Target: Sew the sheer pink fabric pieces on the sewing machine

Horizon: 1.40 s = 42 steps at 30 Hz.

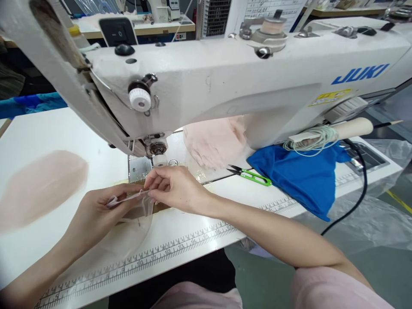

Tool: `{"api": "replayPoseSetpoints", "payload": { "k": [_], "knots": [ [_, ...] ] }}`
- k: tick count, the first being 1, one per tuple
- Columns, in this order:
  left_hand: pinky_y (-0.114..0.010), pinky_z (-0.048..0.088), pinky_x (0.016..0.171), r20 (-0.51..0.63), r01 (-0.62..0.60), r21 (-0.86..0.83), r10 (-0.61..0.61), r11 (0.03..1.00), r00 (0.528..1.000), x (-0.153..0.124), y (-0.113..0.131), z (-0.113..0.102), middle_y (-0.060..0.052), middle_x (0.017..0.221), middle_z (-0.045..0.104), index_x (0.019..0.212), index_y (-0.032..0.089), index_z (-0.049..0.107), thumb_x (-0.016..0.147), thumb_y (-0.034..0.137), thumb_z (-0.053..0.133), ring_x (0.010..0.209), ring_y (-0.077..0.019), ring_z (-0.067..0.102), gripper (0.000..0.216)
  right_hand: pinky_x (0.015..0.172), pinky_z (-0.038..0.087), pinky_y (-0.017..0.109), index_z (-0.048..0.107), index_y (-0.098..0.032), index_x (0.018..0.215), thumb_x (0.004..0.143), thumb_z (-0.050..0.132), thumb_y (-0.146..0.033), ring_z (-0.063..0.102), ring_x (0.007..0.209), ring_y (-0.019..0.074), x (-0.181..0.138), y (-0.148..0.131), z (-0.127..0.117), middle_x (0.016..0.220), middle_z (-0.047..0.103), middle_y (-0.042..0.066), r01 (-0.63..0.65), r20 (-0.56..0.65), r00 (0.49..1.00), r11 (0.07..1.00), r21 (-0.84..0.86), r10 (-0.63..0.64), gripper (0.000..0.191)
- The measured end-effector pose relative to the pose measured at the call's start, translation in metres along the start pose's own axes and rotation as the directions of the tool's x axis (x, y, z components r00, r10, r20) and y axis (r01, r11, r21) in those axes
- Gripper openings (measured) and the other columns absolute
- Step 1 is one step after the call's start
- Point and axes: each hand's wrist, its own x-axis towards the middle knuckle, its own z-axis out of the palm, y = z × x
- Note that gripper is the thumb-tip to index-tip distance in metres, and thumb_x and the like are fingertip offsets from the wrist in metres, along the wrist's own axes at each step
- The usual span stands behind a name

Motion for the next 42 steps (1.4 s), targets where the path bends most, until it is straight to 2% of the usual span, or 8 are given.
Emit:
{"api": "replayPoseSetpoints", "payload": {
  "k": [4,12,21,26,30,33,39,42],
  "knots": [
    [-0.024,0.052,0.061,-0.097,-0.091,0.044,0.095,0.995,0.991,-0.001,-0.003,0.001,0.003,0.087,0.076,0.091,0.03,0.075,0.087,0.034,0.064,0.072,-0.014,0.069,0.012,0.063,0.056,0.019,0.064,-0.017,0.086,0.081,0.065,-0.009,0.065,0.07,0.0082,-0.001,0.001,0.002,0.077,0.067,-0.002,0.18,-0.053,0.979,0.96,-0.213,-0.196,0.01],
    [-0.021,0.048,0.054,-0.192,-0.212,0.083,0.224,0.974,0.955,0.0,-0.003,0.003,0.008,0.072,0.072,0.083,0.031,0.073,0.087,0.028,0.064,0.056,-0.0087,0.059,0.01,0.059,0.054,0.016,0.065,-0.017,0.092,0.085,0.063,-0.01,0.064,0.07,0.0074,-0.003,0.005,0.004,0.08,0.068,-0.001,0.355,-0.015,0.923,0.865,-0.354,-0.385,0.01],
    [-0.022,0.043,0.048,-0.196,-0.157,0.084,0.171,0.984,0.966,-0.001,-0.002,0.005,0.007,0.064,0.067,0.075,0.028,0.069,0.085,0.033,0.065,0.049,-0.0083,0.051,0.013,0.057,0.049,0.018,0.064,-0.019,0.095,0.087,0.06,-0.012,0.061,0.064,0.0073,-0.001,0.013,0.003,0.076,0.067,-0.003,0.453,0.041,0.866,0.748,-0.485,-0.498,0.01],
    [-0.021,0.044,0.05,-0.091,-0.048,-0.005,0.048,0.999,0.995,0.0,0.001,0.002,0.006,0.064,0.068,0.074,0.026,0.069,0.083,0.035,0.064,0.054,-0.0098,0.057,0.014,0.062,0.05,0.019,0.066,-0.015,0.089,0.095,0.056,-0.018,0.063,0.069,0.0081,-0.002,0.015,0.003,0.077,0.07,0.001,0.564,0.079,0.775,0.631,-0.532,-0.627,0.012],
    [-0.021,0.043,0.049,0.147,0.101,-0.11,-0.085,0.989,0.986,0.0,0.007,-0.001,0.005,0.063,0.067,0.071,0.026,0.071,0.081,0.042,0.065,0.057,-0.0115,0.058,0.02,0.055,0.049,0.018,0.066,-0.016,0.082,0.092,0.062,-0.022,0.063,0.058,0.0075,-0.005,0.003,-0.003,0.069,0.068,-0.002,0.378,0.112,0.926,0.865,-0.33,-0.362,0.012],
    [-0.023,0.038,0.048,0.151,0.087,0.02,-0.089,0.996,0.984,0.001,0.006,0.003,0.004,0.061,0.064,0.071,0.027,0.071,0.083,0.045,0.061,0.055,-0.0123,0.054,0.024,0.049,0.044,0.018,0.065,-0.016,0.081,0.091,0.063,-0.026,0.06,0.051,0.0065,-0.004,-0.004,-0.007,0.063,0.065,-0.004,0.094,0.146,0.988,0.961,-0.259,-0.057,0.014],
    [-0.037,0.045,0.069,-0.07,-0.073,0.51,0.126,0.857,0.99,0.008,-0.009,0.019,-0.002,0.086,0.067,0.092,0.025,0.066,0.087,0.036,0.056,0.077,-0.0218,0.06,0.015,0.055,0.031,0.022,0.067,-0.018,0.08,0.087,0.058,-0.013,0.054,0.059,0.0083,0.009,0.011,-0.001,0.068,0.066,-0.004,0.13,-0.014,0.977,0.649,-0.749,-0.212,0.012],
    [-0.049,0.043,0.092,-0.198,-0.129,0.603,0.304,0.788,0.932,0.008,-0.012,0.023,-0.014,0.125,0.059,0.129,0.019,0.05,0.082,0.035,0.064,0.115,-0.0345,0.054,0.052,0.058,0.028,0.024,0.065,-0.017,0.076,0.084,0.058,-0.01,0.05,0.056,0.0073,0.014,0.018,0.001,0.064,0.061,-0.006,0.127,-0.047,0.962,0.591,-0.797,-0.271,0.013]
  ]
}}
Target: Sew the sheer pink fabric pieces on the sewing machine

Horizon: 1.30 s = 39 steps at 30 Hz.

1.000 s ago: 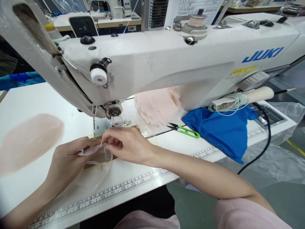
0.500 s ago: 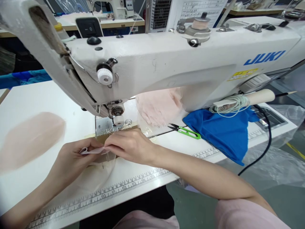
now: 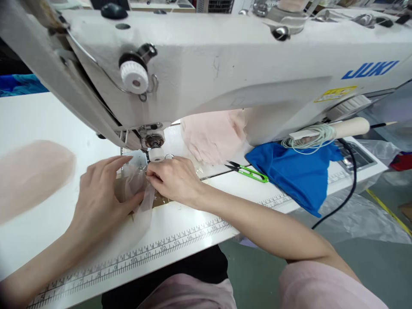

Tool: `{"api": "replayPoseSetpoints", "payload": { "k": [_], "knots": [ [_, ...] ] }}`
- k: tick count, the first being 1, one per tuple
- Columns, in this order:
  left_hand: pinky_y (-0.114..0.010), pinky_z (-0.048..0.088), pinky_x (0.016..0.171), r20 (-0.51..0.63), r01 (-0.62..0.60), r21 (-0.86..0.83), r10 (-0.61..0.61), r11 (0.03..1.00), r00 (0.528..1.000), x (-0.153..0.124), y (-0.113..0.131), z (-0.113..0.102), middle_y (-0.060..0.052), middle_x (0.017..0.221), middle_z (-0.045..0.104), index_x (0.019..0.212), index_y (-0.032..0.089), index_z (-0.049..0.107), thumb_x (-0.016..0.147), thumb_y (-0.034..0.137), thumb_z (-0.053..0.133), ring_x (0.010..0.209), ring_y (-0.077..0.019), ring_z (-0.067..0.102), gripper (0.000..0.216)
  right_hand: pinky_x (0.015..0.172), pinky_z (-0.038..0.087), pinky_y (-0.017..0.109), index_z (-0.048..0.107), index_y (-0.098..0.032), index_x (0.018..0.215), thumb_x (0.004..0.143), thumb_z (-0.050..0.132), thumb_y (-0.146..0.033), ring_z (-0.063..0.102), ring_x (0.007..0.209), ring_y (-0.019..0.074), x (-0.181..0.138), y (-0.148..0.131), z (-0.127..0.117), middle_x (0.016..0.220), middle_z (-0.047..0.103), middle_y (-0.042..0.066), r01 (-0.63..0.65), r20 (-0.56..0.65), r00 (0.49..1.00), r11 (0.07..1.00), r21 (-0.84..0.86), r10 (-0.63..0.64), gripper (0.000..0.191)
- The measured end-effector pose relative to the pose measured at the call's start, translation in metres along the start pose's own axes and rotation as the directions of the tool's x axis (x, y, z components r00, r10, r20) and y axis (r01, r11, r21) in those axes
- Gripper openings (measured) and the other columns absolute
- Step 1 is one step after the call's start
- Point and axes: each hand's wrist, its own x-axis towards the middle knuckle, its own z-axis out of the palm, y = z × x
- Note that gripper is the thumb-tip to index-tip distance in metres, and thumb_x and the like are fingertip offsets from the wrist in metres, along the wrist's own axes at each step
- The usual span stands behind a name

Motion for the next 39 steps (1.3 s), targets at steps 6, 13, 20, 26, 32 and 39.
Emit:
{"api": "replayPoseSetpoints", "payload": {
  "k": [6,13,20,26,32,39],
  "knots": [
    [-0.047,0.038,0.102,-0.074,-0.329,0.263,0.359,0.907,0.931,-0.011,0.007,-0.003,-0.011,0.119,0.066,0.119,0.016,0.059,0.089,0.017,0.059,0.117,-0.0309,0.054,0.031,0.071,0.03,0.026,0.067,-0.018,0.074,0.084,0.064,-0.014,0.048,0.059,0.0087,0.007,0.0,-0.001,0.056,0.052,-0.007,-0.098,-0.004,0.995,0.994,0.038,0.099,0.012],
    [-0.048,0.037,0.094,0.067,-0.443,0.285,0.443,0.85,0.894,-0.012,0.008,-0.006,-0.009,0.125,0.068,0.13,0.015,0.056,0.095,0.013,0.05,0.116,-0.0297,0.06,0.036,0.082,0.03,0.031,0.071,-0.018,0.08,0.089,0.058,-0.017,0.047,0.058,0.0094,0.003,0.009,-0.002,0.059,0.057,-0.006,-0.066,-0.081,0.995,0.997,-0.045,0.062,0.016],
    [-0.056,0.037,0.095,0.082,-0.329,0.082,0.323,0.941,0.943,0.002,-0.001,0.0,-0.004,0.13,0.064,0.137,0.032,0.051,0.099,0.024,0.045,0.122,-0.0319,0.059,0.039,0.081,0.027,0.035,0.073,-0.017,0.089,0.086,0.045,-0.009,0.052,0.069,0.0152,-0.011,0.014,-0.005,0.077,0.071,0.001,0.225,-0.08,0.96,0.914,-0.338,-0.267,0.029],
    [-0.055,0.037,0.095,0.073,-0.359,0.158,0.352,0.92,0.933,0.004,-0.001,0.003,-0.01,0.129,0.065,0.143,0.023,0.044,0.101,0.025,0.04,0.122,-0.032,0.059,0.042,0.076,0.026,0.036,0.072,-0.011,0.09,0.087,0.043,-0.008,0.052,0.072,0.0172,-0.014,0.009,-0.006,0.08,0.071,0.005,0.259,-0.034,0.95,0.843,-0.471,-0.311,0.029],
    [-0.054,0.036,0.096,0.077,-0.373,0.203,0.365,0.905,0.928,0.008,-0.005,0.005,-0.009,0.128,0.066,0.144,0.024,0.043,0.101,0.024,0.041,0.124,-0.031,0.057,0.043,0.076,0.027,0.037,0.071,-0.012,0.093,0.089,0.043,-0.008,0.052,0.076,0.0193,-0.013,0.011,-0.005,0.083,0.071,0.006,0.248,0.0,0.959,0.838,-0.486,-0.283,0.029],
    [-0.055,0.036,0.096,0.069,-0.344,0.167,0.337,0.924,0.939,0.008,-0.005,0.006,-0.01,0.129,0.065,0.144,0.028,0.043,0.099,0.025,0.047,0.125,-0.0328,0.056,0.045,0.076,0.028,0.037,0.071,-0.012,0.089,0.088,0.045,-0.007,0.052,0.074,0.0191,-0.013,0.011,-0.005,0.079,0.07,0.004,0.256,-0.016,0.953,0.834,-0.489,-0.302,0.027]
  ]
}}
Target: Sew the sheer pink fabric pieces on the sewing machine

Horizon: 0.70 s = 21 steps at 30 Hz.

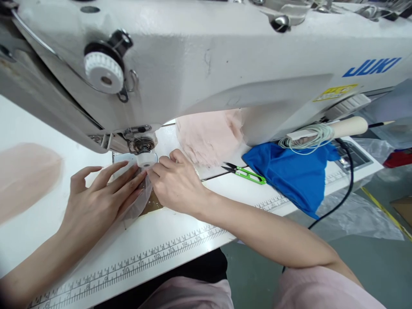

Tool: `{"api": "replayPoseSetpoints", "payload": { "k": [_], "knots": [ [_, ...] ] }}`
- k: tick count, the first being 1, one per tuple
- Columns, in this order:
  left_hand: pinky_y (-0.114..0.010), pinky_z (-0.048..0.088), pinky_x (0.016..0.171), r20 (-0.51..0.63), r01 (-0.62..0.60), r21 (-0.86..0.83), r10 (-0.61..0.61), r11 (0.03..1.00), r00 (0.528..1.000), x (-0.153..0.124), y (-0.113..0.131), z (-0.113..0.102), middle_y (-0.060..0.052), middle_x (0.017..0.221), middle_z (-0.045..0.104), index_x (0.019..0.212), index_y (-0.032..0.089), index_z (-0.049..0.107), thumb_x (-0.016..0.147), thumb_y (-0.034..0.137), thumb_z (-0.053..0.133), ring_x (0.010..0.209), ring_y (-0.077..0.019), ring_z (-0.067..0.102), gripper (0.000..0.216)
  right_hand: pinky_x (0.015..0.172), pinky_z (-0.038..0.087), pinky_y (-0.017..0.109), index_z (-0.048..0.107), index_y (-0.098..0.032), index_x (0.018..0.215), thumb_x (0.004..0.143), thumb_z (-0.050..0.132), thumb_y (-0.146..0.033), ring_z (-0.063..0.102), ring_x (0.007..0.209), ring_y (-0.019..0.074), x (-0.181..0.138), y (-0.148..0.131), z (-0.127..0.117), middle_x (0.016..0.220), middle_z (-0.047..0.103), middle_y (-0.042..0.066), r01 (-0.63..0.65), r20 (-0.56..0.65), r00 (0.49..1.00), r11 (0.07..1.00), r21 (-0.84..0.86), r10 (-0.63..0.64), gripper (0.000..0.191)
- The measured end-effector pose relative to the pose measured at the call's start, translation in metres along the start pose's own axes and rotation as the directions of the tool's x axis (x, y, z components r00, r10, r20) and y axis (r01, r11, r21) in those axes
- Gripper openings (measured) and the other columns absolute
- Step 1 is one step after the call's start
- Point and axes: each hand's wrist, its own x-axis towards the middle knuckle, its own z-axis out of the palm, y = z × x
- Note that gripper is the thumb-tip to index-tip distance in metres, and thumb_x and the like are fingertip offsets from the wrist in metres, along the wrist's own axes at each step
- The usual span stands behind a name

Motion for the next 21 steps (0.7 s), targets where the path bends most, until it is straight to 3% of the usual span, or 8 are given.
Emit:
{"api": "replayPoseSetpoints", "payload": {
  "k": [12,21],
  "knots": [
    [-0.052,0.036,0.097,-0.02,-0.017,0.005,0.017,1.0,1.0,0.0009,0.0004,-0.002,-0.009,0.126,0.067,0.14,0.025,0.048,0.1,0.023,0.045,0.122,-0.0304,0.058,0.041,0.077,0.028,0.037,0.07,-0.013,0.084,0.088,0.043,-0.007,0.052,0.073,0.0193,0.0004,-0.0027,-0.0001,0.078,0.07,0.005,0.009,-0.039,0.999,0.999,-0.031,-0.01,0.028],
    [-0.052,0.034,0.1,-0.013,0.001,0.002,-0.001,1.0,1.0,0.0015,-0.0058,0.0025,-0.004,0.131,0.064,0.137,0.032,0.051,0.099,0.026,0.048,0.123,-0.0284,0.058,0.039,0.079,0.029,0.038,0.072,-0.011,0.093,0.088,0.046,-0.008,0.055,0.077,0.0204,0.0028,-0.0011,0.0004,0.084,0.072,0.008,-0.007,0.024,1.0,0.999,-0.05,0.009,0.027]
  ]
}}
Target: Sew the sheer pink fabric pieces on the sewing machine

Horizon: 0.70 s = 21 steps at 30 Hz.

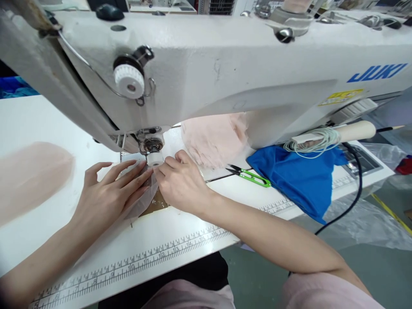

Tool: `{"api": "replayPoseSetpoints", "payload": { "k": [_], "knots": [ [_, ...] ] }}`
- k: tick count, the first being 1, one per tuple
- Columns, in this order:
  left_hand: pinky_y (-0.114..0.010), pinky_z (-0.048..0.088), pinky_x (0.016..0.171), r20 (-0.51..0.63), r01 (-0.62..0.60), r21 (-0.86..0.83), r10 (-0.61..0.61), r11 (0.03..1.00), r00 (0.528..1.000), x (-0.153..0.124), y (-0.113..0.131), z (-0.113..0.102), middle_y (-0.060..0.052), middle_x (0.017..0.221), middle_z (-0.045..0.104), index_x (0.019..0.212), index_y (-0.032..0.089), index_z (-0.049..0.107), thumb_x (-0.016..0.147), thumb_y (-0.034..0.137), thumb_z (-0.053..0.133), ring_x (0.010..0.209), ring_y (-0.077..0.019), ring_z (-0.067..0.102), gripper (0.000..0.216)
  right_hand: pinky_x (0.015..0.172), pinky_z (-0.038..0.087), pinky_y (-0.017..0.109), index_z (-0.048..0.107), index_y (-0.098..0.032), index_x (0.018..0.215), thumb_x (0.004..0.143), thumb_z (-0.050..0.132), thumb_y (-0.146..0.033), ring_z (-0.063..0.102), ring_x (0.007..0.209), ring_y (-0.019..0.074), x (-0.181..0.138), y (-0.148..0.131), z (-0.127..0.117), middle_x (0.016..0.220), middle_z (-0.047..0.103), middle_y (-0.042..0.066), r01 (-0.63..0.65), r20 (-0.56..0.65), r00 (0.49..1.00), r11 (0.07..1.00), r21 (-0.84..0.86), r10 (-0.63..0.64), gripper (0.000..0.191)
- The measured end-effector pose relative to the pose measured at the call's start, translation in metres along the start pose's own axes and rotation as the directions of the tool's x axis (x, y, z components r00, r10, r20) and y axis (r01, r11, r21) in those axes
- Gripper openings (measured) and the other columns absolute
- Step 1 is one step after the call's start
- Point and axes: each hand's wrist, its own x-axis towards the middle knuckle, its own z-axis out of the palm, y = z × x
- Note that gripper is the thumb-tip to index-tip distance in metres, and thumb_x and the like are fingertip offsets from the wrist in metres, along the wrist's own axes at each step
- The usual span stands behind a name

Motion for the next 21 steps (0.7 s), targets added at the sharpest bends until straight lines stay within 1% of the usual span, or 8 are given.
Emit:
{"api": "replayPoseSetpoints", "payload": {
  "k": [5,9,12,15,17,18,20,21],
  "knots": [
    [-0.051,0.035,0.097,-0.002,-0.032,0.039,0.032,0.999,0.999,0.001,-0.004,0.004,-0.006,0.132,0.063,0.135,0.028,0.052,0.099,0.028,0.048,0.123,-0.0296,0.058,0.037,0.08,0.028,0.037,0.072,-0.011,0.091,0.087,0.047,-0.008,0.054,0.076,0.02,0.0,0.0,0.001,0.078,0.07,0.005,-0.006,0.006,1.0,1.0,-0.005,0.006,0.025],
    [-0.05,0.036,0.096,-0.037,-0.064,0.074,0.067,0.995,0.997,0.002,-0.005,0.002,-0.009,0.129,0.066,0.133,0.022,0.054,0.099,0.027,0.048,0.121,-0.0303,0.059,0.035,0.08,0.028,0.037,0.071,-0.012,0.09,0.087,0.047,-0.008,0.053,0.076,0.0189,-0.001,0.002,0.001,0.077,0.07,0.004,0.006,-0.036,0.999,1.0,0.018,-0.005,0.024],
    [-0.045,0.042,0.095,-0.046,-0.053,-0.037,0.052,0.998,0.998,0.0,-0.001,-0.01,-0.01,0.119,0.069,0.121,0.017,0.06,0.098,0.022,0.046,0.114,-0.0277,0.061,0.027,0.077,0.03,0.035,0.07,-0.015,0.094,0.089,0.046,-0.007,0.054,0.078,0.0175,-0.001,0.005,-0.002,0.085,0.071,0.003,0.071,-0.067,0.996,0.996,0.059,-0.067,0.026],
    [-0.038,0.049,0.078,0.065,-0.024,-0.227,0.04,0.974,0.997,-0.005,0.007,-0.027,-0.011,0.109,0.067,0.11,0.014,0.061,0.095,0.033,0.049,0.095,-0.025,0.063,0.027,0.069,0.031,0.032,0.071,-0.017,0.086,0.089,0.048,-0.007,0.056,0.079,0.0157,0.0,0.01,-0.008,0.104,0.071,0.003,0.153,-0.06,0.987,0.985,0.08,-0.149,0.025],
    [-0.04,0.049,0.072,0.147,-0.024,-0.23,0.059,0.973,0.987,-0.008,0.011,-0.032,-0.012,0.105,0.065,0.106,0.014,0.06,0.09,0.037,0.051,0.09,-0.0265,0.06,0.03,0.064,0.031,0.03,0.069,-0.018,0.076,0.089,0.049,-0.008,0.057,0.08,0.0143,0.0,0.012,-0.011,0.112,0.07,0.002,0.198,-0.06,0.979,0.976,0.094,-0.193,0.026],
    [-0.041,0.049,0.071,0.17,-0.029,-0.2,0.064,0.979,0.983,-0.009,0.012,-0.032,-0.012,0.103,0.064,0.103,0.014,0.06,0.089,0.032,0.049,0.089,-0.0273,0.059,0.026,0.062,0.031,0.03,0.068,-0.017,0.072,0.089,0.049,-0.007,0.058,0.079,0.0137,0.0,0.014,-0.012,0.11,0.071,0.001,0.215,-0.061,0.976,0.971,0.106,-0.21,0.027],
    [-0.039,0.048,0.068,0.165,-0.018,-0.136,0.04,0.991,0.985,-0.01,0.011,-0.027,-0.01,0.091,0.064,0.091,0.015,0.059,0.086,0.018,0.042,0.082,-0.0253,0.057,0.018,0.058,0.032,0.029,0.068,-0.017,0.071,0.09,0.049,-0.006,0.059,0.075,0.013,0.0,0.015,-0.012,0.094,0.074,0.0,0.228,-0.061,0.973,0.962,0.148,-0.221,0.029],
    [-0.036,0.047,0.065,0.152,0.002,-0.128,0.017,0.992,0.988,-0.009,0.009,-0.024,-0.008,0.084,0.063,0.084,0.017,0.058,0.086,0.012,0.037,0.077,-0.0231,0.056,0.021,0.056,0.033,0.028,0.069,-0.017,0.073,0.091,0.049,-0.007,0.06,0.072,0.0128,-0.001,0.016,-0.012,0.086,0.074,-0.001,0.219,-0.065,0.976,0.958,0.186,-0.21,0.029]
  ]
}}
